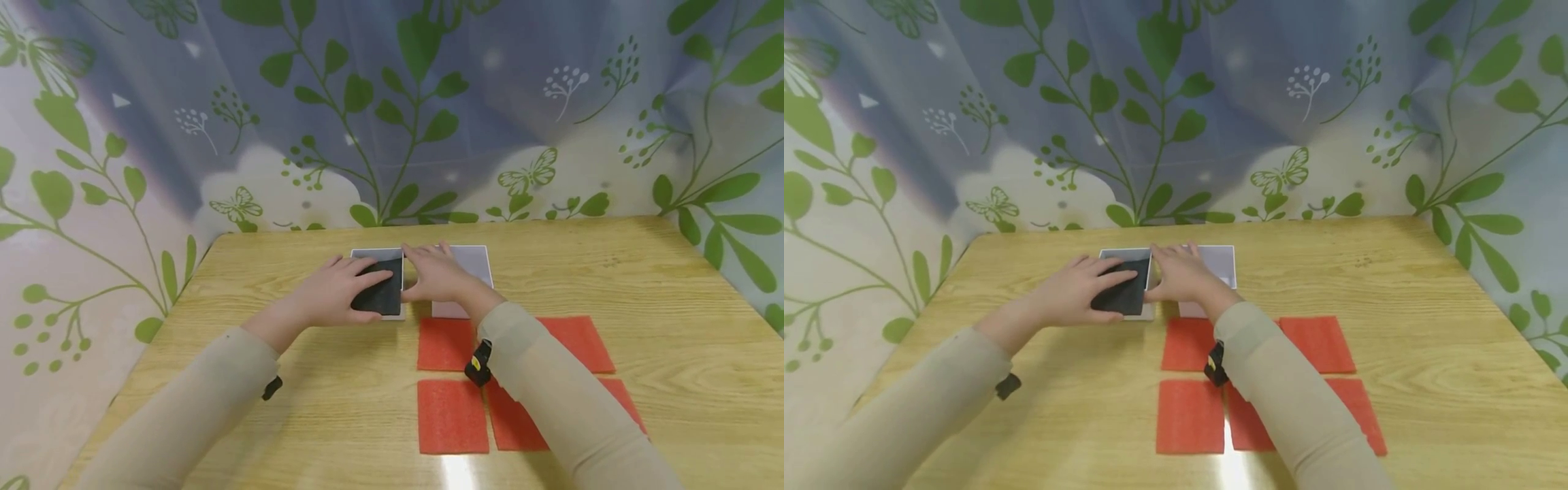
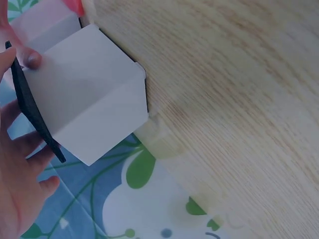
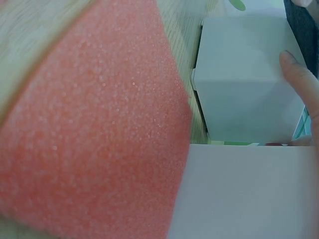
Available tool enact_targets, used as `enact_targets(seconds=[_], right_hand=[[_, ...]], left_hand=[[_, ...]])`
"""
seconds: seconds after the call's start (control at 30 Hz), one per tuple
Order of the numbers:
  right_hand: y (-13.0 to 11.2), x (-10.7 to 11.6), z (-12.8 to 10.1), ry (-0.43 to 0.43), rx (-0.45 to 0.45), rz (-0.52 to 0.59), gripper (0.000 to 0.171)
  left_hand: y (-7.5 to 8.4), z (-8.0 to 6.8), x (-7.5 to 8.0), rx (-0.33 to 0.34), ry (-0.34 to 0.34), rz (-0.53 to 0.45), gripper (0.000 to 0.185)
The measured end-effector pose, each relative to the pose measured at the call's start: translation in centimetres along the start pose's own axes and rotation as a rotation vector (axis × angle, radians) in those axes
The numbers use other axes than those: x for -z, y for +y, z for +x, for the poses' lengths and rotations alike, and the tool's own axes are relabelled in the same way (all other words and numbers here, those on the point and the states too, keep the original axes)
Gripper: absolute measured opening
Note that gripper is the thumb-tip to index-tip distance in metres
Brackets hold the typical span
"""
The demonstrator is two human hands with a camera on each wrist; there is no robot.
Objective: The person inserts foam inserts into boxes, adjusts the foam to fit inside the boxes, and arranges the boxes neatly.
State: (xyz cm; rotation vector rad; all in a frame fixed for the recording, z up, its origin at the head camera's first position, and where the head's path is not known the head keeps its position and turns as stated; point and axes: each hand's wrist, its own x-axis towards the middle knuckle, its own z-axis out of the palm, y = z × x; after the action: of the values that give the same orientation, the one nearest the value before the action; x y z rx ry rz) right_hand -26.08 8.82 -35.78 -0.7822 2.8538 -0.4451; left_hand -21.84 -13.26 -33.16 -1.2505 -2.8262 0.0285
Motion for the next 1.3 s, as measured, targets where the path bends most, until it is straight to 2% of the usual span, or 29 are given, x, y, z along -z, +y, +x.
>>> enact_targets(seconds=[0.2,0.57,0.77,1.3], right_hand=[[0.0,0.1,0.0,-0.001,-0.002,0.002,0.098],[0.0,0.0,-0.1,-0.002,-0.011,0.017,0.108],[-0.1,0.1,-0.3,-0.009,-0.004,0.024,0.109],[0.1,0.1,-0.2,-0.020,-0.006,0.024,0.109]], left_hand=[[-0.5,0.8,0.1,0.030,-0.054,-0.073,0.070],[-2.0,1.9,-0.2,0.057,-0.069,-0.157,0.067],[-2.6,2.4,-0.4,0.054,-0.057,-0.170,0.067],[-3.0,3.0,-0.6,0.073,-0.090,-0.214,0.067]])
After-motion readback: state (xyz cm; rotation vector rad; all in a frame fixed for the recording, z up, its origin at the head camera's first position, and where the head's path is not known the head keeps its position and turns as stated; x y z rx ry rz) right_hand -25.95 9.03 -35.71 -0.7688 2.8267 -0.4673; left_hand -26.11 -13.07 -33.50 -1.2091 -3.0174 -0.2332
